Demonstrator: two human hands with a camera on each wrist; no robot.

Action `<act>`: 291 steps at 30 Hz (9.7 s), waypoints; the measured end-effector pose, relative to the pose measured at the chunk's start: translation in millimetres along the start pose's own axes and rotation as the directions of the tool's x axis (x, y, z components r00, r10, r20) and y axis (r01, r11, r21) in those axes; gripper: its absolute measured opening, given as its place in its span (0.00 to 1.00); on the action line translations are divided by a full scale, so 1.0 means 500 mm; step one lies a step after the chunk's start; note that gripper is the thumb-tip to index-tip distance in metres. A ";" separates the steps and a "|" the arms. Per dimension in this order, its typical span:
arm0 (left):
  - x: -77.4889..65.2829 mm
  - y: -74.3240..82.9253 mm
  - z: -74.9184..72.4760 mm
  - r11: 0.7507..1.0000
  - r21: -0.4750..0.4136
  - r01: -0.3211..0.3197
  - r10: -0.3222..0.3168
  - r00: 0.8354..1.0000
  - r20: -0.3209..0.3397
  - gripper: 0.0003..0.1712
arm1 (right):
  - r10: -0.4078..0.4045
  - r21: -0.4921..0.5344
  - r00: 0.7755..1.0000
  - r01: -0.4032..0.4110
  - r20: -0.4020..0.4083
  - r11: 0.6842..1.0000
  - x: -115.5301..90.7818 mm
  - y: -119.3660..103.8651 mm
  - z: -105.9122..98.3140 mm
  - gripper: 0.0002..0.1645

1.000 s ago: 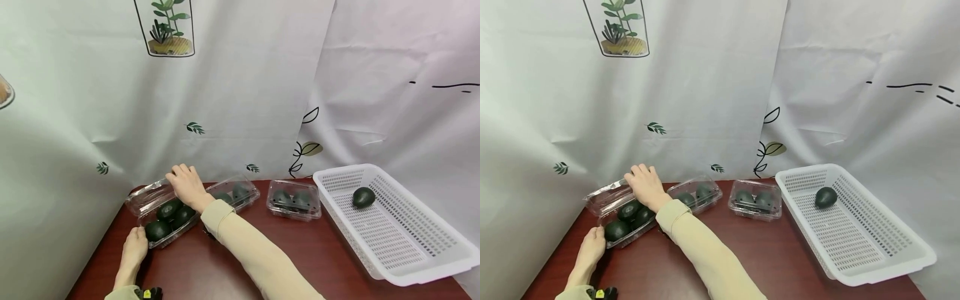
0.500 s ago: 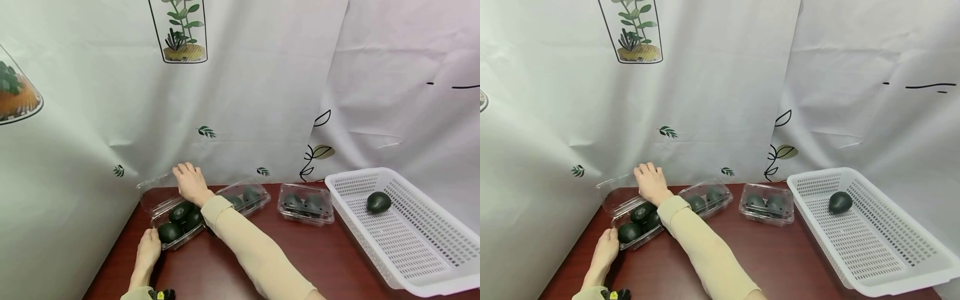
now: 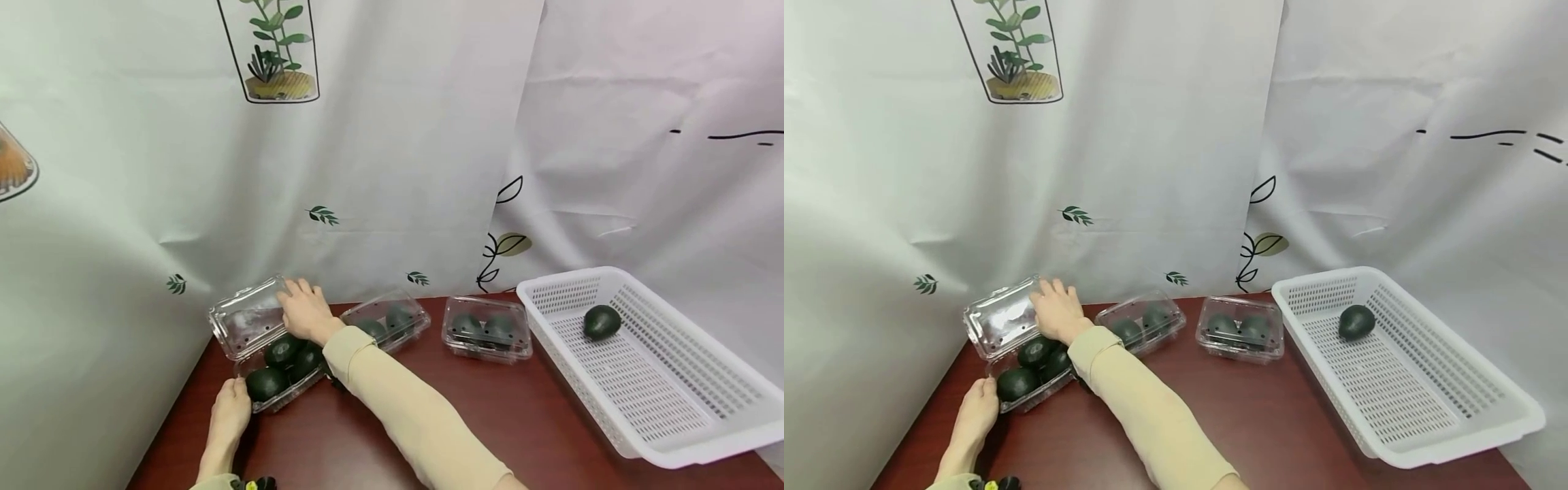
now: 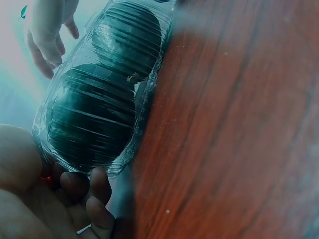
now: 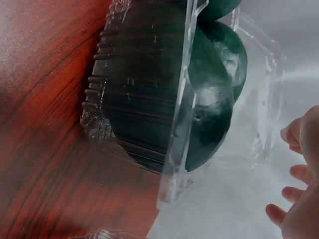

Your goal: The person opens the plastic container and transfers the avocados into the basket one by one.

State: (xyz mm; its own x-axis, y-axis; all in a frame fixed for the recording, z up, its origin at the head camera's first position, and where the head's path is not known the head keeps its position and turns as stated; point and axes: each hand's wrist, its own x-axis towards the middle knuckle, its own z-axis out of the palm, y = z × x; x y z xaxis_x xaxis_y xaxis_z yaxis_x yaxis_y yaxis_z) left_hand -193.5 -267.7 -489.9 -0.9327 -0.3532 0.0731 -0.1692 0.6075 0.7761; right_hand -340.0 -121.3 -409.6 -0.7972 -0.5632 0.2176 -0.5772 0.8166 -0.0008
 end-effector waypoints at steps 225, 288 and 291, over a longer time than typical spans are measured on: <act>0.006 -0.001 -0.002 0.978 -0.145 0.150 -0.153 0.988 -0.004 0.26 | 0.555 0.011 0.812 -0.566 0.179 0.824 -0.673 0.716 -0.137 0.43; 0.014 0.002 0.002 0.976 -0.173 0.129 -0.133 0.991 -0.008 0.24 | 0.049 -0.045 0.997 -0.046 0.065 0.998 -0.301 0.317 -0.194 0.28; 0.014 0.000 0.000 0.974 -0.185 0.132 -0.136 0.991 -0.010 0.24 | 0.015 -0.030 0.997 -0.013 0.071 0.999 -0.275 0.278 -0.180 0.29</act>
State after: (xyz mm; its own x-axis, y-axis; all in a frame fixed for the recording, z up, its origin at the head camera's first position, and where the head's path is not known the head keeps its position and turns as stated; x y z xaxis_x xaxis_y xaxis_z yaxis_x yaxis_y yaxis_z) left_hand -200.3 -270.0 -489.4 -0.8979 -0.4395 -0.0271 -0.2290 0.4137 0.8811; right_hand -294.5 80.9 -351.9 -0.8163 -0.5585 0.1474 -0.5613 0.8272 0.0258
